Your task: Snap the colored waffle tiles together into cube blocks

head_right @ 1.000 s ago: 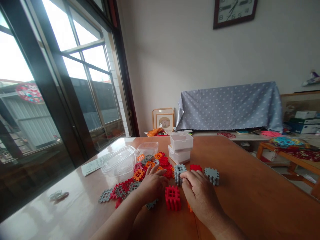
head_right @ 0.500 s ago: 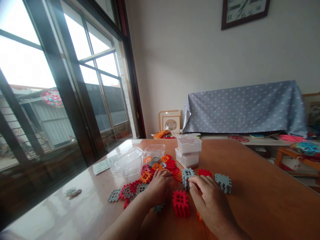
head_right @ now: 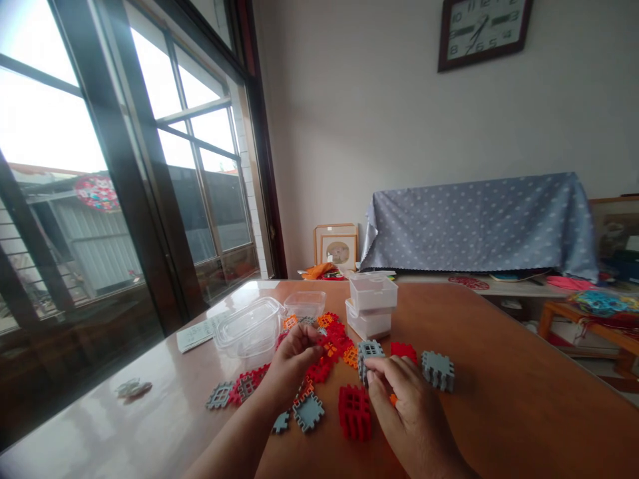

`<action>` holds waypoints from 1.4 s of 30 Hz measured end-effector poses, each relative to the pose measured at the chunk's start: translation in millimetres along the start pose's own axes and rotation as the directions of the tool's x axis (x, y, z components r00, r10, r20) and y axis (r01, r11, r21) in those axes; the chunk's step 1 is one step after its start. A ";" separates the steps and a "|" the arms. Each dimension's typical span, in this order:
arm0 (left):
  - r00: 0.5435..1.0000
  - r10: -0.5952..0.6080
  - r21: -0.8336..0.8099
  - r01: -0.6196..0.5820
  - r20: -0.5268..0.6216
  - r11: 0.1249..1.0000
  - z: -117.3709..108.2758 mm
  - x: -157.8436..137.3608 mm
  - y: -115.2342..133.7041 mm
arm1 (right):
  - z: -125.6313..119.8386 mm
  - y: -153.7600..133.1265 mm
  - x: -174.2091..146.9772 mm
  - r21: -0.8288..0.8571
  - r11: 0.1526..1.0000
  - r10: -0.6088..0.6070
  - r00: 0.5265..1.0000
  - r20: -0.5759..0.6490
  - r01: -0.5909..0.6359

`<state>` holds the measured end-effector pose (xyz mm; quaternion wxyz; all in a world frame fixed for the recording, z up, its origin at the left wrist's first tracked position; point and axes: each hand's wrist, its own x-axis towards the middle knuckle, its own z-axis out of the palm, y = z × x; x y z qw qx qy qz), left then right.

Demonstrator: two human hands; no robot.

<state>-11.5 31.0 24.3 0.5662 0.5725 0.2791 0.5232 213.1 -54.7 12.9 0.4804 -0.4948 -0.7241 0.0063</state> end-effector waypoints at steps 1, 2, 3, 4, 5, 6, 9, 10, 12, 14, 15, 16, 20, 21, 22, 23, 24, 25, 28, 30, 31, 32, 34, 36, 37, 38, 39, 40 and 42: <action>0.999 -0.027 -0.032 0.027 0.027 0.999 1.0 -2.2 2.4 | 0.4 -2.5 -0.8 0.006 1.000 -0.005 1.000 0.012 0.005; 0.998 -0.047 -0.050 0.049 0.048 0.998 1.9 -4.2 4.4 | 1.1 -4.7 -1.7 0.006 1.000 -0.012 0.999 0.030 0.012; 0.996 -0.063 -0.059 0.066 0.062 0.996 2.8 -5.9 6.1 | 1.9 -6.8 -2.5 -0.002 1.000 -0.021 0.998 0.052 0.021; 0.995 -0.077 -0.062 0.081 0.070 0.995 3.9 -7.3 7.6 | 2.8 -8.6 -3.2 -0.015 0.999 -0.028 0.997 0.075 0.030; 0.992 -0.095 -0.063 0.100 0.079 0.993 5.2 -8.6 8.9 | 3.8 -10.0 -3.9 -0.033 0.999 -0.036 0.995 0.097 0.039; 0.989 -0.116 -0.066 0.123 0.094 0.990 6.8 -9.9 10.0 | 4.6 -11.2 -4.4 -0.051 0.997 -0.044 0.992 0.115 0.050; 0.965 -0.182 -0.095 0.203 0.190 0.975 12.3 -13.4 12.5 | 5.6 -13.3 -5.5 -0.077 0.993 -0.076 0.984 0.163 0.089; 0.955 -0.197 -0.108 0.224 0.223 0.968 14.0 -14.5 13.0 | 5.5 -13.8 -5.6 -0.073 0.992 -0.088 0.979 0.183 0.103; 0.943 -0.213 -0.134 0.253 0.255 0.958 17.0 -16.2 13.2 | 4.6 -15.0 -5.2 -0.051 0.992 -0.103 0.971 0.217 0.116; 0.945 -0.221 -0.176 0.266 0.241 0.948 19.5 -17.6 12.7 | 3.9 -16.1 -4.5 -0.021 0.993 -0.106 0.967 0.230 0.114; 0.949 -0.222 -0.207 0.269 0.225 0.941 20.7 -18.3 12.3 | 3.8 -16.4 -4.2 -0.010 0.994 -0.103 0.969 0.223 0.108; 0.953 -0.221 -0.244 0.269 0.208 0.932 21.9 -19.0 11.8 | 3.9 -16.4 -3.9 -0.007 0.995 -0.097 0.974 0.206 0.101; 0.956 -0.254 -0.373 0.291 0.147 0.881 28.6 -22.9 9.8 | 5.4 -14.4 -3.0 -0.061 0.996 -0.067 0.996 0.064 0.071; 0.950 -0.275 -0.386 0.312 0.147 0.868 30.6 -24.1 9.1 | 5.6 -13.8 -2.7 -0.082 0.995 -0.061 0.998 0.022 0.062; 0.942 -0.296 -0.390 0.334 0.156 0.858 32.7 -25.1 8.5 | 5.7 -13.4 -2.4 -0.103 0.993 -0.056 0.998 -0.012 0.055; 0.935 -0.311 -0.389 0.353 0.169 0.851 34.6 -26.0 7.8 | 5.7 -13.2 -2.1 -0.123 0.991 -0.055 0.998 -0.038 0.050; 0.931 -0.316 -0.388 0.363 0.182 0.847 36.2 -26.5 7.1 | 5.7 -13.2 -2.0 -0.140 0.989 -0.056 0.997 -0.055 0.048; 0.931 -0.312 -0.388 0.363 0.189 0.847 37.3 -26.6 6.4 | 5.7 -13.4 -2.1 -0.154 0.987 -0.059 0.996 -0.063 0.048; 0.950 -0.271 -0.393 0.312 0.157 0.865 36.5 -24.6 5.4 | 7.1 -15.8 -3.9 -0.152 0.987 -0.065 0.997 -0.029 0.060; 0.963 -0.245 -0.383 0.269 0.110 0.884 33.0 -22.3 5.7 | 8.9 -18.1 -6.1 -0.114 0.991 -0.063 0.998 0.030 0.066; 0.968 -0.235 -0.374 0.252 0.091 0.893 30.9 -21.1 6.2 | 9.7 -19.2 -7.3 -0.091 0.994 -0.061 0.996 0.061 0.066; 0.971 -0.226 -0.365 0.239 0.078 0.900 28.9 -20.1 6.6 | 10.5 -19.9 -8.3 -0.070 0.996 -0.055 0.995 0.084 0.061; 0.973 -0.219 -0.347 0.230 0.072 0.909 25.9 -18.8 7.0 | 11.0 -19.9 -9.1 -0.049 0.998 -0.032 0.995 0.099 0.037; 0.972 -0.220 -0.326 0.237 0.086 0.915 24.5 -18.4 6.6 | 10.1 -17.6 -8.2 -0.061 0.998 -0.004 0.996 0.089 0.010; 0.970 -0.224 -0.313 0.243 0.097 0.918 24.4 -18.4 6.1 | 9.1 -15.6 -7.1 -0.073 0.997 0.000 0.996 0.087 0.006; 0.968 -0.227 -0.298 0.250 0.110 0.921 24.4 -18.5 5.5 | 8.0 -13.5 -5.7 -0.085 0.996 -0.004 0.996 0.092 0.011; 0.965 -0.230 -0.282 0.257 0.126 0.924 24.4 -18.6 4.8 | 6.6 -11.3 -4.1 -0.093 0.995 -0.012 0.995 0.103 0.022; 0.963 -0.231 -0.267 0.262 0.141 0.927 24.4 -18.8 4.1 | 5.2 -9.3 -2.6 -0.098 0.995 -0.021 0.993 0.118 0.033; 0.959 -0.234 -0.240 0.268 0.163 0.933 24.2 -19.0 2.6 | 2.5 -6.7 0.3 -0.096 0.995 -0.027 0.988 0.154 0.042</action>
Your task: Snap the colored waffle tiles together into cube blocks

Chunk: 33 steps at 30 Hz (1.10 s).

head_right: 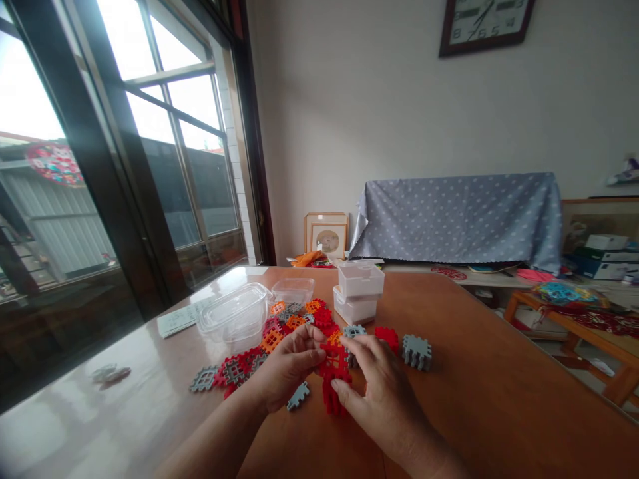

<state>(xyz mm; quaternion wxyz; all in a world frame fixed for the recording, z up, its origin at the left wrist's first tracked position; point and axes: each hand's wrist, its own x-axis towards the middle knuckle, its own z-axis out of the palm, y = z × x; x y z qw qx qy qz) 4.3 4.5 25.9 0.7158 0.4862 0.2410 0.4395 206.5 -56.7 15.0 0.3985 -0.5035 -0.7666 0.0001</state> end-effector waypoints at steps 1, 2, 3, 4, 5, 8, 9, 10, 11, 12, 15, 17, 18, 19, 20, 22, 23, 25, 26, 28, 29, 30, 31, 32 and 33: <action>1.000 -0.004 0.013 0.004 0.006 1.000 -0.4 0.0 -0.6 | -1.4 0.7 1.0 0.005 1.000 0.001 1.000 0.019 -0.001; 1.000 -0.009 0.025 0.009 0.011 1.000 -0.8 0.0 -1.0 | -2.8 0.9 1.8 0.010 1.000 0.006 0.999 0.037 -0.006; 1.000 -0.017 0.040 0.016 0.015 0.999 -1.2 -0.2 -1.3 | -4.2 0.9 2.5 0.017 1.000 0.011 0.998 0.054 -0.012; 0.999 -0.026 0.058 0.025 0.019 0.998 -1.5 -0.4 -1.3 | -5.6 0.8 3.2 0.022 1.000 0.017 0.997 0.069 -0.019; 0.999 -0.034 0.082 0.033 0.023 0.996 -1.6 -0.7 -1.1 | -7.0 0.8 3.8 0.025 0.999 0.024 0.996 0.081 -0.026; 1.000 -0.019 0.219 0.018 0.002 0.976 -2.3 -1.4 1.5 | -10.7 3.4 5.1 0.029 0.998 0.050 0.991 0.126 -0.054; 1.000 -0.001 0.284 0.005 -0.017 0.959 -3.0 -1.4 2.6 | -11.6 5.1 5.3 0.029 0.998 0.059 0.988 0.143 -0.064; 0.999 0.018 0.350 -0.003 -0.039 0.937 -4.1 -1.2 3.6 | -12.0 7.2 5.2 0.028 0.997 0.068 0.985 0.160 -0.074; 0.997 0.030 0.407 -0.002 -0.064 0.914 -5.6 -0.9 4.2 | -12.0 9.5 4.9 0.025 0.996 0.077 0.981 0.179 -0.083; 0.996 0.031 0.449 0.012 -0.089 0.894 -7.4 -0.5 4.3 | -11.6 11.8 4.4 0.019 0.996 0.086 0.977 0.196 -0.091; 0.990 -0.006 0.489 0.075 -0.141 0.869 -13.2 1.2 1.6 | -8.3 16.4 2.4 -0.005 0.995 0.099 0.965 0.241 -0.101; 0.990 -0.033 0.498 0.099 -0.139 0.862 -16.0 2.1 -1.8 | -5.5 17.3 1.7 -0.016 0.995 0.095 0.962 0.256 -0.094; 0.991 -0.046 0.508 0.106 -0.129 0.855 -16.7 2.2 -3.3 | -4.2 17.4 1.6 -0.018 0.996 0.089 0.962 0.260 -0.087; 0.991 -0.057 0.523 0.111 -0.118 0.845 -17.1 2.3 -4.6 | -3.1 17.5 1.5 -0.019 0.997 0.083 0.961 0.264 -0.081; 0.992 -0.068 0.539 0.115 -0.105 0.834 -17.1 2.2 -5.3 | -2.3 17.7 1.5 -0.018 0.997 0.078 0.960 0.269 -0.075; 0.993 -0.079 0.576 0.115 -0.087 0.810 -16.7 1.6 -5.3 | -1.8 18.8 1.2 -0.017 0.997 0.072 0.956 0.283 -0.070; 0.994 -0.077 0.595 0.110 -0.081 0.796 -16.3 1.2 -4.5 | -1.9 19.5 0.9 -0.017 0.997 0.073 0.954 0.290 -0.071; 0.995 -0.065 0.639 0.098 -0.075 0.763 -15.6 0.1 -2.2 | -3.2 20.8 0.2 -0.017 0.997 0.081 0.950 0.302 -0.079; 0.996 -0.061 0.663 0.094 -0.073 0.743 -15.4 -0.6 -1.1 | -4.1 21.1 -0.1 -0.018 0.996 0.086 0.949 0.304 -0.085; 0.996 -0.065 0.705 0.094 -0.067 0.703 -15.3 -1.9 0.2 | -6.1 20.7 -0.1 -0.023 0.995 0.096 0.950 0.298 -0.093; 0.995 -0.074 0.718 0.098 -0.065 0.689 -15.7 -2.4 0.1 | -7.1 20.1 0.2 -0.026 0.995 0.099 0.951 0.293 -0.095; 0.995 -0.082 0.727 0.102 -0.063 0.680 -16.4 -2.7 -0.6 | -8.0 19.4 0.6 -0.029 0.995 0.100 0.953 0.287 -0.096; 0.994 -0.086 0.733 0.103 -0.061 0.673 -17.7 -2.6 -1.7 | -8.7 18.6 1.2 -0.031 0.995 0.100 0.955 0.280 -0.095; 0.994 -0.087 0.737 0.103 -0.059 0.668 -19.7 -1.9 -3.0 | -9.2 17.8 1.9 -0.030 0.995 0.100 0.956 0.274 -0.095; 0.995 -0.078 0.743 0.096 -0.059 0.662 -22.4 -0.7 -4.3 | -9.6 17.2 2.5 -0.030 0.995 0.100 0.958 0.270 -0.096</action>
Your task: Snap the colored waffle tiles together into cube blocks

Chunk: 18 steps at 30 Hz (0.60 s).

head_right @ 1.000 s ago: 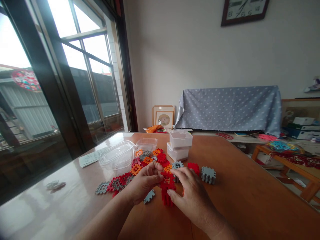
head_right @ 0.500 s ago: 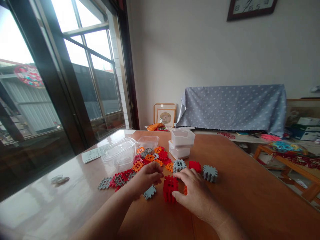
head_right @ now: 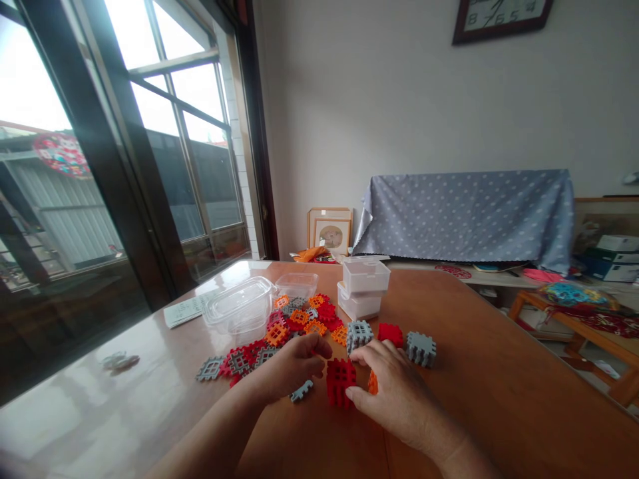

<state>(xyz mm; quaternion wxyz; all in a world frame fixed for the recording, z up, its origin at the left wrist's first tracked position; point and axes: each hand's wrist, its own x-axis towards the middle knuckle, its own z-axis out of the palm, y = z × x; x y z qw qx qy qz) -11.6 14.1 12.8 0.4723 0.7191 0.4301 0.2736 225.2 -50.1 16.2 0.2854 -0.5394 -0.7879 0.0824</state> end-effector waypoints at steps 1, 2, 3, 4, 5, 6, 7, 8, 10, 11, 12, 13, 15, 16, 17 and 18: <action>1.000 0.015 0.017 -0.015 -0.017 1.000 -1.6 2.1 -3.2 | -0.4 -0.5 0.4 0.001 1.000 0.001 1.000 -0.004 -0.001; 0.998 0.036 0.051 -0.034 -0.049 0.998 -4.1 4.8 -6.6 | -0.6 -0.8 0.8 0.000 1.000 0.002 1.000 -0.008 -0.002; 0.993 0.062 0.103 -0.052 -0.098 0.993 -7.5 7.9 -10.2 | -0.8 -1.1 1.1 -0.001 1.000 0.003 1.000 -0.013 -0.003; 0.983 0.091 0.172 -0.063 -0.162 0.983 -11.8 11.3 -13.8 | -0.9 -1.4 1.3 -0.002 1.000 0.003 1.000 -0.015 -0.003; 0.964 0.125 0.254 -0.063 -0.235 0.965 -16.6 14.8 -17.4 | -1.1 -1.8 1.3 -0.003 1.000 0.004 1.000 -0.021 -0.004; 0.938 0.158 0.338 -0.048 -0.307 0.940 -21.6 18.1 -20.7 | -1.3 -2.6 1.3 -0.005 1.000 0.006 1.000 -0.031 -0.006; 0.912 0.190 0.415 -0.023 -0.365 0.909 -26.6 21.0 -23.7 | -1.6 -3.6 1.1 -0.006 1.000 0.009 0.999 -0.044 -0.009; 0.889 0.215 0.484 0.009 -0.405 0.875 -31.2 23.5 -26.4 | -2.0 -5.0 1.0 -0.007 1.000 0.011 0.998 -0.061 -0.012; 0.867 0.234 0.592 0.084 -0.440 0.802 -37.8 26.6 -30.2 | -3.2 -7.9 0.8 -0.001 1.000 0.008 0.996 -0.092 -0.009; 0.866 0.229 0.633 0.122 -0.444 0.765 -39.4 27.3 -31.3 | -3.7 -9.2 0.8 0.006 1.000 0.005 0.994 -0.105 -0.004; 0.869 0.217 0.664 0.157 -0.444 0.731 -39.9 27.5 -31.9 | -4.1 -10.2 0.9 0.014 1.000 0.000 0.993 -0.115 0.001; 0.875 0.202 0.689 0.185 -0.440 0.701 -39.2 27.3 -32.0 | -4.4 -10.9 1.1 0.023 1.000 -0.003 0.992 -0.125 0.006; 0.896 0.171 0.728 0.208 -0.410 0.653 -35.4 25.9 -30.8 | -4.3 -11.3 1.6 0.034 0.999 0.001 0.990 -0.142 0.004; 0.909 0.160 0.747 0.205 -0.384 0.632 -32.7 25.0 -29.6 | -4.0 -11.1 1.8 0.036 0.999 0.005 0.989 -0.149 0.001; 0.922 0.150 0.767 0.198 -0.358 0.610 -29.8 23.9 -28.1 | -3.5 -10.8 2.0 0.035 0.999 0.009 0.988 -0.154 -0.003; 0.932 0.143 0.787 0.190 -0.332 0.587 -27.0 22.9 -26.5 | -3.1 -10.4 2.0 0.034 0.999 0.013 0.987 -0.160 -0.008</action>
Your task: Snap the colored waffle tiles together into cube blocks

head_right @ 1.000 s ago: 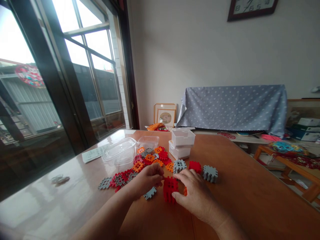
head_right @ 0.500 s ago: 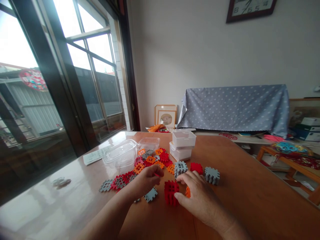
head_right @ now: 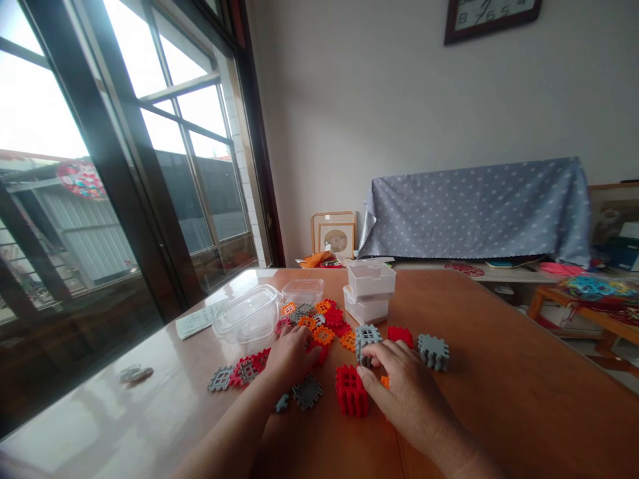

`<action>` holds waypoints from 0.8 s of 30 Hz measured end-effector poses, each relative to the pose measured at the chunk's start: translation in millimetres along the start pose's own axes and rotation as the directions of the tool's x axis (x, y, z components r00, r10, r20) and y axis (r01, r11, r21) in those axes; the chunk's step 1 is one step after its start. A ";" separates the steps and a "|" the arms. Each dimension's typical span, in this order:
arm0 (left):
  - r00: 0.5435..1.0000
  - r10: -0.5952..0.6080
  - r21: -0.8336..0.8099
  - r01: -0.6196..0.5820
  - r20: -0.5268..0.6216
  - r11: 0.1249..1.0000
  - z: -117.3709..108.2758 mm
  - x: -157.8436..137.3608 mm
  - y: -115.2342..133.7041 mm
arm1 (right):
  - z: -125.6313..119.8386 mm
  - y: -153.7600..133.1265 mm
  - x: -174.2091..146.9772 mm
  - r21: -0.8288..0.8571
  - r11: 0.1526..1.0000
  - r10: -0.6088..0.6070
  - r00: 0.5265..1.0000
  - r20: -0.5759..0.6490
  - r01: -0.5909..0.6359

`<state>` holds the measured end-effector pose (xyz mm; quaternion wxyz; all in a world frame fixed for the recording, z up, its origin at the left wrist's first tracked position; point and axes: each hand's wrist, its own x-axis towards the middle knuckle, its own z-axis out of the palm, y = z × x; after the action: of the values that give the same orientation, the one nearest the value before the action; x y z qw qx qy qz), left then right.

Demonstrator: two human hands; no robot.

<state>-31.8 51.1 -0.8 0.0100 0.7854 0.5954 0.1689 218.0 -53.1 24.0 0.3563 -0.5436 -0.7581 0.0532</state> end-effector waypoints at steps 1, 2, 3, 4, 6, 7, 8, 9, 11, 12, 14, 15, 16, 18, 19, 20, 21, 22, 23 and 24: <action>1.000 0.014 0.026 -0.014 0.018 1.000 -0.2 -1.5 2.7 | 0.4 0.3 0.0 -0.001 1.000 0.003 1.000 -0.006 -0.003; 0.999 0.025 0.049 -0.026 0.030 0.998 -0.5 -2.7 5.1 | 0.7 0.5 -0.1 -0.001 1.000 0.003 1.000 -0.010 -0.003; 0.999 0.034 0.068 -0.036 0.036 0.997 -0.7 -3.6 7.0 | 0.9 0.5 -0.1 0.002 1.000 0.001 1.000 -0.014 0.000; 0.998 0.042 0.079 -0.045 0.040 0.996 -0.8 -4.2 8.5 | 1.1 0.5 -0.1 0.007 1.000 -0.002 1.000 -0.017 0.002; 0.997 0.059 0.080 -0.062 0.039 0.995 -0.3 -5.0 10.4 | 1.4 0.2 -0.1 0.014 1.000 -0.004 1.000 -0.023 0.005; 0.997 0.066 0.074 -0.068 0.038 0.995 0.3 -5.2 10.9 | 1.6 0.0 -0.1 0.015 1.000 -0.005 1.000 -0.027 0.006; 0.997 0.071 0.066 -0.073 0.037 0.995 1.1 -5.3 11.3 | 1.7 -0.1 -0.2 0.015 1.000 -0.005 1.000 -0.030 0.006; 0.997 0.073 0.058 -0.075 0.036 0.995 2.0 -5.3 11.6 | 2.0 -0.2 -0.3 0.015 1.000 -0.006 0.999 -0.032 0.007; 0.997 0.073 0.040 -0.074 0.030 0.996 3.6 -5.1 12.2 | 2.3 -0.6 -0.6 0.016 1.000 -0.013 1.000 -0.029 0.013; 0.997 0.070 0.031 -0.071 0.025 0.997 4.0 -4.8 12.5 | 2.5 -0.8 -0.7 0.018 1.000 -0.016 0.999 -0.028 0.017; 0.997 0.068 0.010 -0.069 0.020 0.998 4.0 -4.0 13.1 | 2.5 -1.5 -0.8 0.022 1.000 -0.017 0.999 -0.031 0.017; 0.997 0.069 -0.001 -0.069 0.022 0.998 3.6 -3.6 13.4 | 2.4 -1.9 -0.8 0.023 1.000 -0.015 0.999 -0.035 0.016; 0.997 0.071 -0.014 -0.071 0.023 0.997 2.8 -3.2 13.6 | 2.2 -2.2 -0.7 0.025 1.000 -0.013 0.999 -0.040 0.014; 0.998 0.068 -0.033 -0.067 0.020 0.997 0.8 -2.7 13.9 | 1.7 -2.6 -0.6 0.027 1.000 -0.012 0.999 -0.047 0.013; 0.998 0.059 -0.035 -0.059 0.011 0.998 -0.4 -2.5 14.0 | 1.5 -2.7 -0.6 0.028 0.999 -0.013 0.999 -0.048 0.014; 0.999 0.048 -0.030 -0.048 -0.004 0.998 -1.7 -2.4 13.9 | 1.3 -2.6 -0.6 0.029 0.999 -0.013 0.999 -0.049 0.015; 0.999 0.040 -0.020 -0.041 -0.023 0.999 -3.0 -2.4 13.5 | 1.4 -2.4 -0.7 0.029 0.999 -0.014 0.999 -0.049 0.016; 0.998 0.036 -0.006 -0.037 -0.044 0.999 -4.4 -2.3 12.9 | 1.6 -2.1 -0.7 0.029 0.999 -0.016 0.999 -0.050 0.017; 0.997 0.034 0.008 -0.033 -0.065 0.999 -5.9 -2.3 11.9 | 2.0 -1.7 -0.8 0.029 0.999 -0.017 0.999 -0.050 0.019; 0.996 0.033 0.017 -0.031 -0.087 0.999 -7.5 -2.2 10.6 | 2.5 -1.2 -0.8 0.028 0.999 -0.018 0.999 -0.050 0.020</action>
<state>-24.6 44.6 7.9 -0.0248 0.7868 0.5840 0.1984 215.6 -53.5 22.3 0.3834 -0.5324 -0.7532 0.0471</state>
